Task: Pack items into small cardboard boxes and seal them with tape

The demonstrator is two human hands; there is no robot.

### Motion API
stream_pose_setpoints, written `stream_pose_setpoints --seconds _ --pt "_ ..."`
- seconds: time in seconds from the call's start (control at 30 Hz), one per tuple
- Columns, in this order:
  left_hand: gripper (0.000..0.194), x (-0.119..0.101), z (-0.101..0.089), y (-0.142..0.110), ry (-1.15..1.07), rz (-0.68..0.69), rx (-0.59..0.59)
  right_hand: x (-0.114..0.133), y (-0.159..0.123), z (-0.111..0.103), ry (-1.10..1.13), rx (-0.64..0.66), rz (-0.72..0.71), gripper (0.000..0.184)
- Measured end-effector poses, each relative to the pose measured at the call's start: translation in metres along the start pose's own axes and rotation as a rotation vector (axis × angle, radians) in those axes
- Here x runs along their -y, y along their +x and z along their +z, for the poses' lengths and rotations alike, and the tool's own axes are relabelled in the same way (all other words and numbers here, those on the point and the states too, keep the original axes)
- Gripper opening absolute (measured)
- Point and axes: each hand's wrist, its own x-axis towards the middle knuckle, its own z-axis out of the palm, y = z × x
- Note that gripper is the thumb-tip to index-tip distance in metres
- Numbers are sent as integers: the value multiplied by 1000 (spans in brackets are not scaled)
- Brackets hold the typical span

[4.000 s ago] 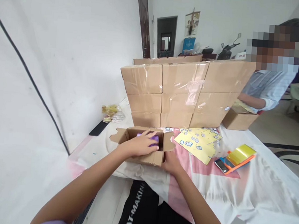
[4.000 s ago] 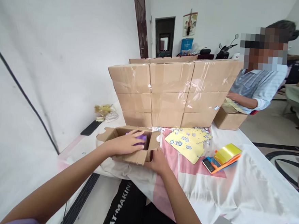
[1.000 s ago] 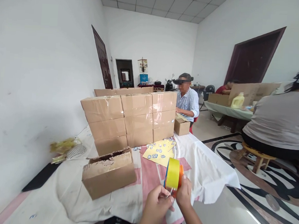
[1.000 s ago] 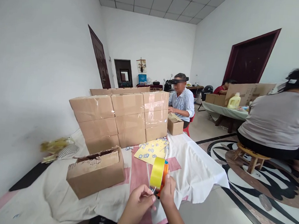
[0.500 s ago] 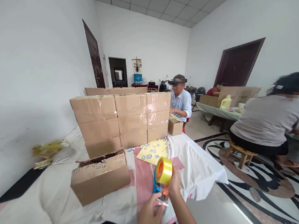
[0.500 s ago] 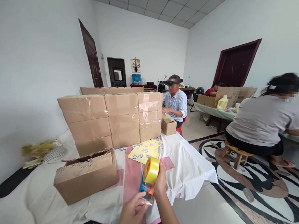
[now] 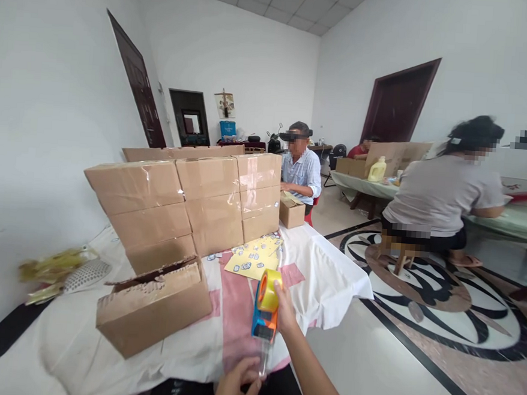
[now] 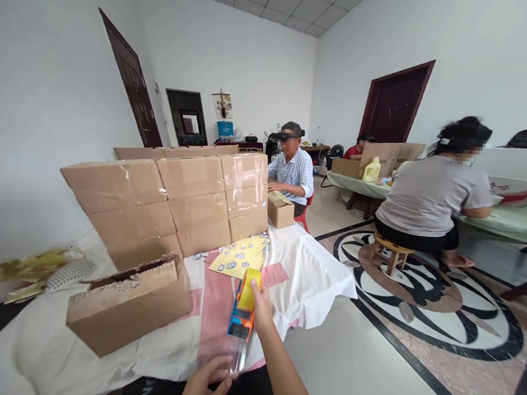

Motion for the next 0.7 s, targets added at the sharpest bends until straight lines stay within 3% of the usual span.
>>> stream_pose_setpoints --seconds 0.17,0.27,0.53,0.7 --pt "72 2 -8 5 -35 -164 70 9 -7 7 -152 182 -5 47" --pt "80 5 -12 10 -105 -217 36 11 -9 11 -184 251 -27 49" --pt "60 -18 -10 6 -203 -164 -39 11 -15 16 -137 223 -85 49" --pt "64 -13 -9 7 -186 -188 -25 10 -17 18 -89 204 -76 46"
